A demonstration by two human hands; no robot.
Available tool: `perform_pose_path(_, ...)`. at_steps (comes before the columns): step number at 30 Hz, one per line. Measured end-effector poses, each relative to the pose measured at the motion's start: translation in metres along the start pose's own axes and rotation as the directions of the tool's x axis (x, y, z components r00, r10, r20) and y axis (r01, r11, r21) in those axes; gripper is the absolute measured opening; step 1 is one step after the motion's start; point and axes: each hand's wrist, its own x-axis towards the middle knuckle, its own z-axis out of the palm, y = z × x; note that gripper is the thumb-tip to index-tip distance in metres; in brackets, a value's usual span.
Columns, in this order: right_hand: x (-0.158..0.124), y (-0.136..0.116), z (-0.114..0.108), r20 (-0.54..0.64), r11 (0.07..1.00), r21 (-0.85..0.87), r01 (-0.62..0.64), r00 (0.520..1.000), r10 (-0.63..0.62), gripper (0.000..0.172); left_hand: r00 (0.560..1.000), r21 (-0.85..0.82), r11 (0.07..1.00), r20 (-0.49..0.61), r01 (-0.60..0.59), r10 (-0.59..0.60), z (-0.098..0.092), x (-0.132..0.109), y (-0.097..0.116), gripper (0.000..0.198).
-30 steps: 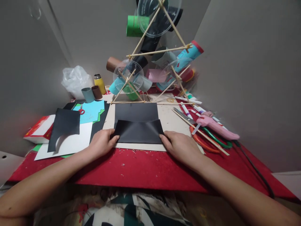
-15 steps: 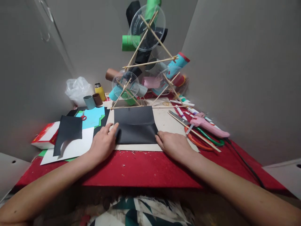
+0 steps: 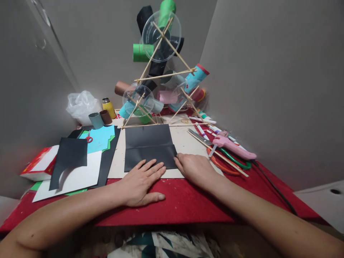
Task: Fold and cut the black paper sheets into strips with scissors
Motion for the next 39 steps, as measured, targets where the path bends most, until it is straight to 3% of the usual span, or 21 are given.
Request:
perform_pose_path(5, 0.002, 0.006, 0.001, 0.001, 0.999, -0.036, -0.034, 0.999, 0.034, 0.035, 1.0, -0.029, 1.0, -0.03, 0.005, -0.005, 0.0, 0.002, 0.003, 0.08)
perform_pose_path(8, -0.008, 0.013, 0.004, -0.128, 0.998, -0.028, -0.058, 0.99, 0.054, 0.034, 1.0, -0.042, 0.999, -0.027, 0.015, -0.016, 0.001, 0.002, 0.002, 0.081)
perform_pose_path(10, -0.02, 0.012, 0.009, -0.315, 0.997, 0.031, 0.066, 0.948, -0.053, 0.032, 0.999, -0.052, 0.999, -0.031, 0.014, -0.016, 0.002, 0.002, 0.002, 0.081)
perform_pose_path(12, -0.033, 0.007, 0.017, -0.463, 0.947, 0.047, 0.318, 0.847, -0.262, 0.034, 0.999, -0.056, 0.998, -0.036, 0.009, -0.011, 0.004, 0.002, 0.001, 0.082)
perform_pose_path(14, -0.042, -0.001, 0.026, -0.473, 0.876, 0.023, 0.482, 0.777, -0.416, 0.042, 0.999, -0.057, 0.998, -0.039, 0.007, -0.009, 0.005, 0.003, 0.001, 0.084)
perform_pose_path(15, -0.045, -0.005, 0.03, -0.45, 0.859, 0.019, 0.512, 0.771, -0.45, 0.046, 0.999, -0.057, 0.998, -0.038, 0.007, -0.009, 0.005, 0.003, 0.001, 0.085)
perform_pose_path(19, -0.045, -0.01, 0.041, -0.352, 0.86, 0.036, 0.509, 0.812, -0.466, 0.051, 0.999, -0.055, 0.998, -0.032, 0.011, -0.013, 0.005, 0.004, 0.002, 0.086)
perform_pose_path(27, -0.043, -0.003, 0.043, -0.272, 0.864, 0.109, 0.491, 0.851, -0.449, 0.053, 0.997, -0.086, 0.994, 0.01, 0.072, -0.072, 0.0, -0.009, 0.003, 0.087)
perform_pose_path(33, -0.045, -0.005, 0.038, -0.227, 0.864, 0.197, 0.464, 0.879, -0.42, 0.052, 0.982, -0.104, 0.976, 0.02, 0.19, -0.189, -0.004, -0.037, 0.002, 0.084)
perform_pose_path(39, -0.045, -0.005, 0.034, -0.188, 0.862, 0.216, 0.459, 0.885, -0.425, 0.052, 0.952, -0.103, 0.949, -0.046, 0.298, -0.304, -0.001, -0.073, -0.002, 0.08)
